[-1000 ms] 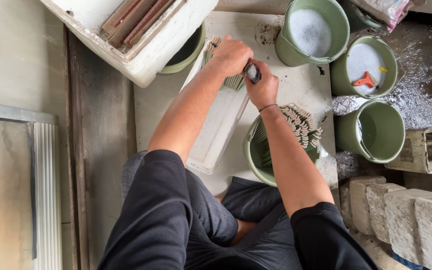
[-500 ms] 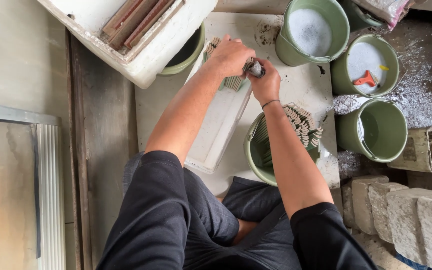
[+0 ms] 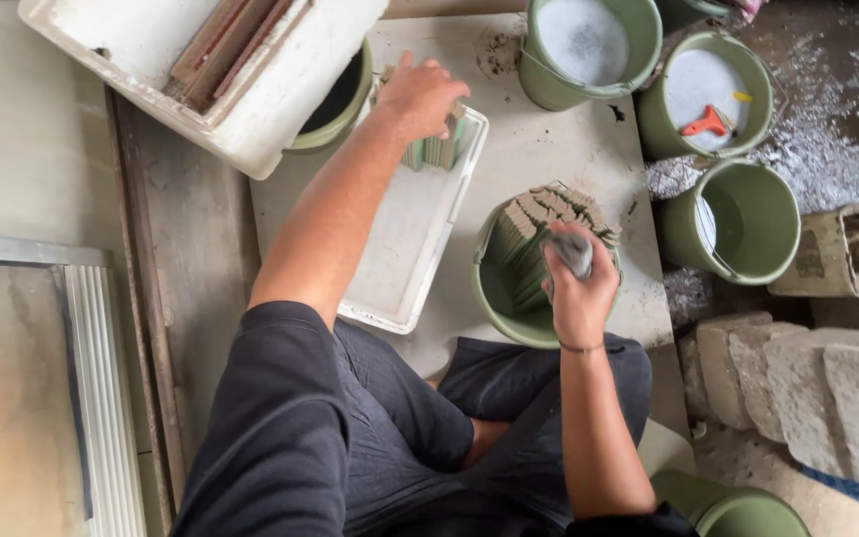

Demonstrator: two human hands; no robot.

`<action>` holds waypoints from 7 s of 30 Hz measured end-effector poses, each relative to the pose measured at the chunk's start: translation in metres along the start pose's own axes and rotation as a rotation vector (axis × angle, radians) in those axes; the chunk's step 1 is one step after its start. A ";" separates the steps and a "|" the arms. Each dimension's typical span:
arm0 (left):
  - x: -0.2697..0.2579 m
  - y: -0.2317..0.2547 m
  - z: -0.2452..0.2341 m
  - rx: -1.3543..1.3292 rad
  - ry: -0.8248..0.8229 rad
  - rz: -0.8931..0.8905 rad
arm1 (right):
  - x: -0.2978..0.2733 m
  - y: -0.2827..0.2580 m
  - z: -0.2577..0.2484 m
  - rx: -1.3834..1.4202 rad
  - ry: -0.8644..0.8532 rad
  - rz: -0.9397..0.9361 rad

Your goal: The person sits on the floor and repeatedly picks up green-painted wooden sticks from a bucket, wipes them with a gray cloth, and places them into a white tray. The process is repeated continuously for each stick.

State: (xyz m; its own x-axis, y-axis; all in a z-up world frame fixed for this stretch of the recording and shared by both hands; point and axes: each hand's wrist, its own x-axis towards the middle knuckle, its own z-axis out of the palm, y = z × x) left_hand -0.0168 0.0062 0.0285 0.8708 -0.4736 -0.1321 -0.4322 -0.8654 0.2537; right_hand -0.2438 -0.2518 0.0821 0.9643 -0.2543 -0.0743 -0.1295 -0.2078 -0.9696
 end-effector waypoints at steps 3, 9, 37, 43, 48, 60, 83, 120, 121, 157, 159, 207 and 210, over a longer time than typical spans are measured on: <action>-0.010 0.006 -0.007 0.064 0.008 -0.009 | -0.031 0.036 -0.039 -0.006 0.042 0.015; -0.022 0.017 0.019 0.095 0.291 -0.002 | -0.074 0.096 -0.066 0.242 0.132 0.097; -0.165 0.256 0.159 -0.184 0.824 0.084 | -0.067 0.154 -0.072 0.863 -0.135 0.473; -0.251 0.310 0.118 -0.171 0.979 0.412 | -0.088 0.139 -0.058 1.130 -0.236 0.788; -0.291 0.318 0.137 -0.407 0.845 0.346 | -0.091 0.133 -0.040 1.076 -0.250 0.555; -0.300 0.306 0.185 -0.530 0.265 -0.175 | -0.040 0.093 -0.044 0.978 -0.024 0.345; -0.310 0.290 0.177 -0.455 0.329 -0.114 | -0.040 0.095 -0.023 0.820 0.247 0.337; -0.219 0.264 0.033 -1.866 0.669 -0.377 | -0.161 0.018 -0.046 0.361 -0.552 0.041; -0.222 0.269 0.031 -1.867 0.667 -0.379 | -0.161 0.017 -0.049 0.361 -0.551 0.044; -0.057 0.013 0.123 -0.447 0.750 -0.474 | -0.109 0.104 -0.016 -0.181 -0.431 -0.180; -0.041 0.009 0.144 -0.408 0.761 -0.564 | -0.105 0.103 -0.015 -0.160 -0.434 -0.158; -0.030 0.058 0.044 0.333 0.018 -0.124 | -0.111 0.132 -0.014 -0.222 -0.358 -0.216; -0.033 0.057 0.028 0.307 -0.017 -0.078 | -0.111 0.136 -0.013 -0.224 -0.356 -0.210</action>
State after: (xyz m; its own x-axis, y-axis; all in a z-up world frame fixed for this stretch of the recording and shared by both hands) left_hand -0.0770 -0.0323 0.0205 0.9011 -0.4044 -0.1563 -0.4171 -0.9070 -0.0586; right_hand -0.3715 -0.2639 -0.0383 0.9891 0.1469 0.0043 0.0676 -0.4287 -0.9009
